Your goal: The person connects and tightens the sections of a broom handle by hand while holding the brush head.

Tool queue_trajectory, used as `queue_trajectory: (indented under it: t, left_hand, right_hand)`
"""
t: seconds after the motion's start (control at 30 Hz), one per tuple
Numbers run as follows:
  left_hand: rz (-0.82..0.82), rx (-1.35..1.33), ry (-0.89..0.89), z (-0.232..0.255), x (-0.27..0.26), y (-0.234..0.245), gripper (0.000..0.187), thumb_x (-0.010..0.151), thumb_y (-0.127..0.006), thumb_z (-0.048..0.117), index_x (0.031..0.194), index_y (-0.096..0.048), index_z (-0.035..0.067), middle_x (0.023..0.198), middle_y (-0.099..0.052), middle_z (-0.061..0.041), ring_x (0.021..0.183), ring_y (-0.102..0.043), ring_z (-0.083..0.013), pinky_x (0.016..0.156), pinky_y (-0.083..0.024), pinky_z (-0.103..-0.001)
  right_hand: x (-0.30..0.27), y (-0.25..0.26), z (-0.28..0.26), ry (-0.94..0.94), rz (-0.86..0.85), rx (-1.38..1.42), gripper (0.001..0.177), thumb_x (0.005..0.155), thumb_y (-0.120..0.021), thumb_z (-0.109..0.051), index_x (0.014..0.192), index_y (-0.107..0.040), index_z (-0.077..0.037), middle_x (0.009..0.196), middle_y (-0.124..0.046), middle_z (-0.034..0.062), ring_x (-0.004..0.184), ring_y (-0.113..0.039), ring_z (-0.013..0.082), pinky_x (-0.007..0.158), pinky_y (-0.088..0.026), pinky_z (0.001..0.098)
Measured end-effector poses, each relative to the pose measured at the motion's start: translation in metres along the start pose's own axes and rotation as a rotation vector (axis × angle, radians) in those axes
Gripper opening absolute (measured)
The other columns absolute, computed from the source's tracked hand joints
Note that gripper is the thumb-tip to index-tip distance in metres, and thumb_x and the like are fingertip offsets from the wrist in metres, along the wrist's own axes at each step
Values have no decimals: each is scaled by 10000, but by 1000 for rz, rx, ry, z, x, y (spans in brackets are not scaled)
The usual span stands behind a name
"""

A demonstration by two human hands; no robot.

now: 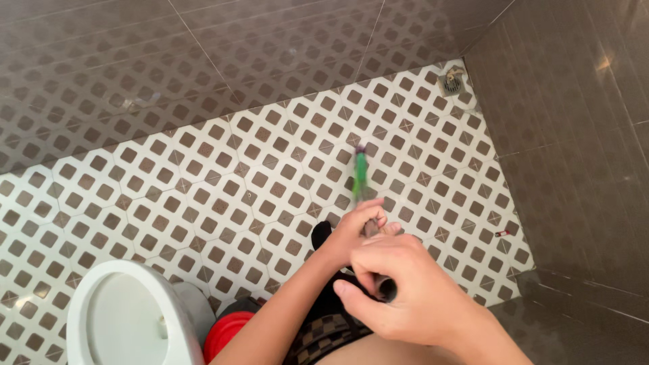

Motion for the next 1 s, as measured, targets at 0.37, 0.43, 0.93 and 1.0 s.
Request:
queue_trajectory:
  t: [0.37,0.43,0.93,1.0]
  left_hand:
    - [289,328,173,11,-29,50,194,769,-763,140,823,-591,67,845,-648,-112,888,-609,-328,1101,-347,-454]
    - [360,341,150,-5,-33,57,161,764,-739,117,824,-597,70,873,-655,-105,907,-607,-323,1097,-322,-491]
    - [209,215,96,-66,-7,14,240,767,-748,109,810,-513,92,1021,-677,-94,1054,-617,-302,1203,-216,-540]
    - [202,216,51,-66,-3,6,262,794,-778,155,820,-522,107,1126,-680,-97,1137,-623,-311,1223,-238,-537]
  right_hand:
    - [15,-2,41,146,108,570,217,804,-701,13,827,-492,-41,823,-623,65,796,-590,171,807,-513,350]
    - [23,-7,52,222,100,619,241,846,-696,27,823,-469,-49,841,-611,63,843,-591,175,897,-509,362]
    - [19,7,81,188,310,231,279,881,-608,7,625,-501,40,499,-393,47,441,-336,113,443,-279,310]
    - [14,10,76,221,289,173,315,899,-612,6,625,-458,30,524,-367,56,451,-322,118,460,-281,305]
Point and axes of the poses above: each hand's wrist, its own x-axis towards the middle knuckle, its own y-axis out of the back of the hand, z = x × y, the point moved 6 cm from there along x, towards the middle knuckle
